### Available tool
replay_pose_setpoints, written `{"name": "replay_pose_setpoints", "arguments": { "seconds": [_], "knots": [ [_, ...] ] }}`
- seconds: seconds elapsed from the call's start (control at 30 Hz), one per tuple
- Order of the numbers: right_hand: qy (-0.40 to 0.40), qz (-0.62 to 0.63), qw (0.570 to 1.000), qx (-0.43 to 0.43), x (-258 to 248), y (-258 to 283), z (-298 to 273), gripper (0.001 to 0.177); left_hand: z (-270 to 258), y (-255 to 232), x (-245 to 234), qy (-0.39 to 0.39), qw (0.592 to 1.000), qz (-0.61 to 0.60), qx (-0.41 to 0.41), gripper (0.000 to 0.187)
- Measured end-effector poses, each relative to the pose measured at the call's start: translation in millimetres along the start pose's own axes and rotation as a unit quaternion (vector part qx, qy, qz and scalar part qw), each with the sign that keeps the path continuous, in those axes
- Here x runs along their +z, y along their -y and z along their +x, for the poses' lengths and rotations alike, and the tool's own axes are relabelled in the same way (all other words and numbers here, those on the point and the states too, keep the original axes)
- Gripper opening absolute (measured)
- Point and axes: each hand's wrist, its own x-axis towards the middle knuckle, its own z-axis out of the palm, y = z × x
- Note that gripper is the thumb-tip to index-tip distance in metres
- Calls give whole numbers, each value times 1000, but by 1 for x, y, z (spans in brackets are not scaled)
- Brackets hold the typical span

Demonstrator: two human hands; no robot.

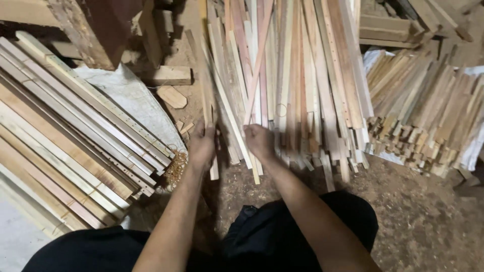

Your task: Inspecting and sorting thin wooden slats from a pile into organized bundles

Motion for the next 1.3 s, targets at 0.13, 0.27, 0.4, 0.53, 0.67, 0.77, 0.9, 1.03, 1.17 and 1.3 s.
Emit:
{"name": "replay_pose_setpoints", "arguments": {
  "seconds": [0.13,0.27,0.4,0.53,0.67,0.77,0.9,1.03,1.17,1.3],
  "knots": [
    [-11,-89,996,27,9,-5,31,40,0,13,-12,-41,985,169,9,47],
    [83,-166,979,87,2,27,34,60,18,50,-22,-52,992,115,12,35],
    [92,-209,970,84,-8,46,37,39,28,65,-27,-25,999,33,32,32],
    [95,-165,971,144,38,-30,72,45,4,38,-22,-15,999,-3,33,39],
    [58,-26,986,157,37,-34,69,42,8,38,-31,-7,999,21,34,31],
    [47,68,987,139,-6,26,30,37,38,78,-45,-4,996,63,66,27],
    [28,161,980,113,-19,59,-9,47,3,38,-30,-7,992,61,108,40],
    [33,184,978,96,-24,83,-59,55,12,44,-34,-14,993,11,117,47],
    [16,369,929,1,-6,96,-103,50,1,38,-48,13,990,45,132,45],
    [63,421,905,-14,-16,133,-146,52,-6,40,-58,2,989,40,144,37]
  ]
}}
